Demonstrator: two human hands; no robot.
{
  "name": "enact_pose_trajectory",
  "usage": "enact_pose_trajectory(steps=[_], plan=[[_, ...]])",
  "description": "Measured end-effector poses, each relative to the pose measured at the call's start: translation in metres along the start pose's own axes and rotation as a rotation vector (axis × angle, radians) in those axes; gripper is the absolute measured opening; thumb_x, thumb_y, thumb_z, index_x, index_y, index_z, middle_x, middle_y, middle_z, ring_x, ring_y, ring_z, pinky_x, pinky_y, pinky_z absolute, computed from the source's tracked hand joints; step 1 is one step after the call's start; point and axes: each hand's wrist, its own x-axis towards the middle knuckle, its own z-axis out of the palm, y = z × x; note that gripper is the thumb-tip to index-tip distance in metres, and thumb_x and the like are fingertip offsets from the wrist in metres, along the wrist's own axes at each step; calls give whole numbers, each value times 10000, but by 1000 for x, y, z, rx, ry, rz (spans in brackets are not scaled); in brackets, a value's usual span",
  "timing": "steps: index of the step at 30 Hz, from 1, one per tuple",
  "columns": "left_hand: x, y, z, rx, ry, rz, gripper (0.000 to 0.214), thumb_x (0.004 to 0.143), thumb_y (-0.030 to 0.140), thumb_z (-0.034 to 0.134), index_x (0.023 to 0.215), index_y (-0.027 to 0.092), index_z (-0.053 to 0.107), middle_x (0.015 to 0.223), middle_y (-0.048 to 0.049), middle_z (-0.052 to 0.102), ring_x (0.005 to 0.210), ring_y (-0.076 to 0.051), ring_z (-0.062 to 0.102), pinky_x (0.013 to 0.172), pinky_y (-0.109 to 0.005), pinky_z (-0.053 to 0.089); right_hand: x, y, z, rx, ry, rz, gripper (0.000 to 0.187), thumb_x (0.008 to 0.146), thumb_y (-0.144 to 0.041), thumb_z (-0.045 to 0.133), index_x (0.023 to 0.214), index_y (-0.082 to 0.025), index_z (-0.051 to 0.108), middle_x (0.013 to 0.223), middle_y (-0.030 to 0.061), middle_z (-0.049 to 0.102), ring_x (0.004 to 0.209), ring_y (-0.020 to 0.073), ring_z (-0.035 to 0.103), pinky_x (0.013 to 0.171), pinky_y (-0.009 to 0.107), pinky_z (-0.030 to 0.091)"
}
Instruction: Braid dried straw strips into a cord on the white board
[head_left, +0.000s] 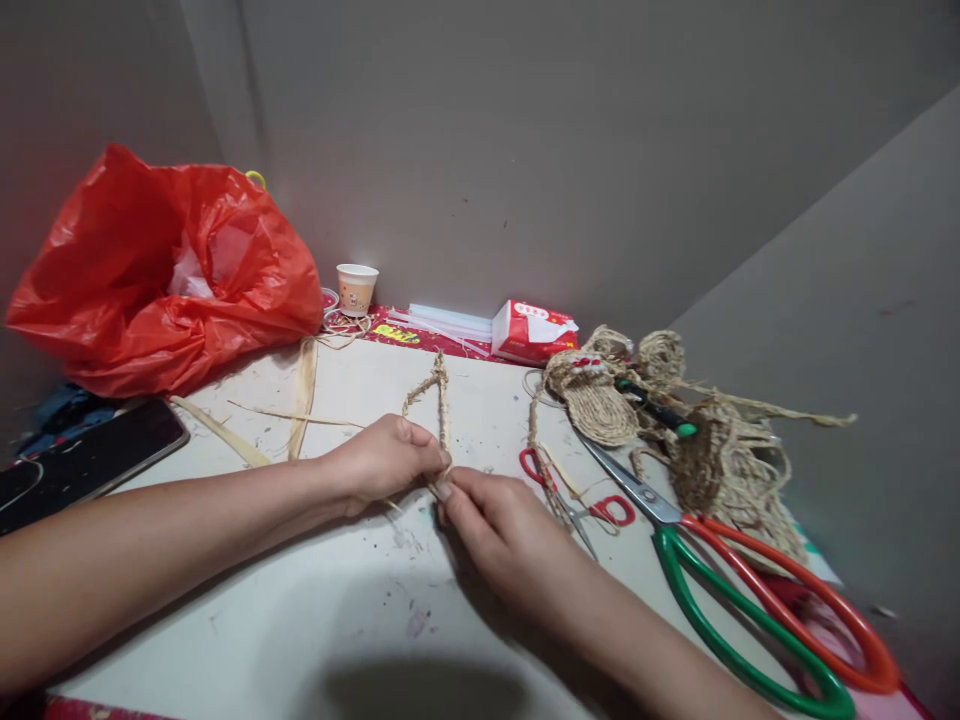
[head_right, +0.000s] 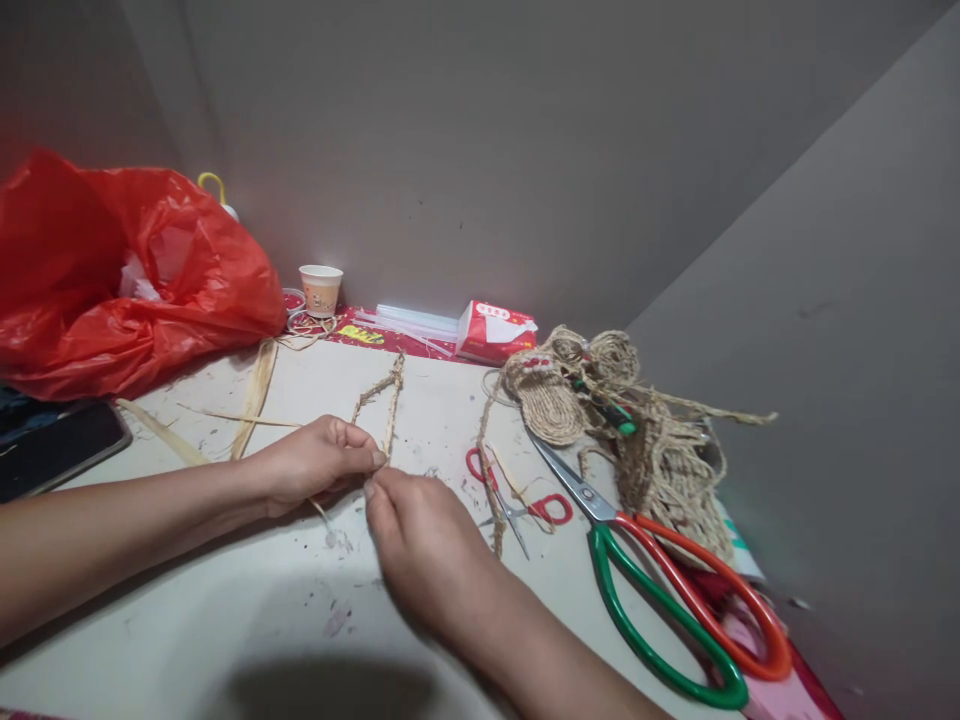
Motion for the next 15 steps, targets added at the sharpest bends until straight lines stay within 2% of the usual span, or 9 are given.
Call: enact_pose_trajectory(steps=[3, 6, 9, 11, 12, 13, 15], plan=[[-3, 3, 2, -135, -29, -95, 236, 736, 285, 571, 551, 177, 473, 334, 98, 258, 322, -43, 149, 363, -229, 79, -2, -2, 12, -292, -7, 32, 251, 915, -241, 330, 834, -172, 558, 694, 106, 652, 560, 195, 531, 538, 303, 240], [-5, 4, 4, -192, -4, -116, 190, 734, 264, 581, 583, 167, 519, 328, 94, 276, 311, -41, 155, 352, -223, 80, -7, -7, 15, -452, -65, 29, 245, 907, -192, 323, 952, -138, 558, 697, 126, 659, 516, 195, 516, 515, 318, 185], [-5, 4, 5, -169, 13, -80, 178, 716, 254, 601, 583, 151, 542, 325, 87, 305, 303, -39, 184, 342, -221, 101, -18, -17, 5, -369, -205, -68, 209, 902, -218, 375, 808, -174, 556, 671, 80, 636, 527, 169, 500, 503, 296, 218], [-4, 3, 4, -159, 9, -45, 185, 712, 259, 604, 580, 150, 534, 332, 87, 314, 305, -38, 198, 344, -219, 112, -23, -20, -9, -194, -336, -144, 256, 888, -283, 444, 660, -192, 518, 632, 29, 600, 534, 140, 486, 500, 264, 262], [-4, 3, 4, -157, 11, -25, 193, 711, 263, 604, 576, 153, 522, 340, 87, 321, 309, -38, 208, 346, -218, 116, -23, -20, -17, -97, -339, -154, 289, 879, -317, 469, 619, -194, 498, 608, 9, 574, 532, 128, 475, 497, 249, 280], [-4, 3, 4, -152, 8, -8, 203, 711, 270, 605, 573, 155, 510, 349, 87, 329, 313, -38, 218, 349, -216, 119, -22, -17, -24, -7, -268, -145, 308, 875, -344, 474, 606, -195, 491, 585, -4, 547, 526, 120, 461, 492, 237, 293], [-5, 3, 3, -137, 0, 14, 228, 714, 292, 606, 570, 161, 489, 363, 87, 337, 322, -38, 233, 355, -213, 128, -14, -8, -35, 116, 71, -38, 342, 889, -393, 434, 613, -197, 484, 556, -7, 503, 521, 122, 440, 488, 234, 317]])
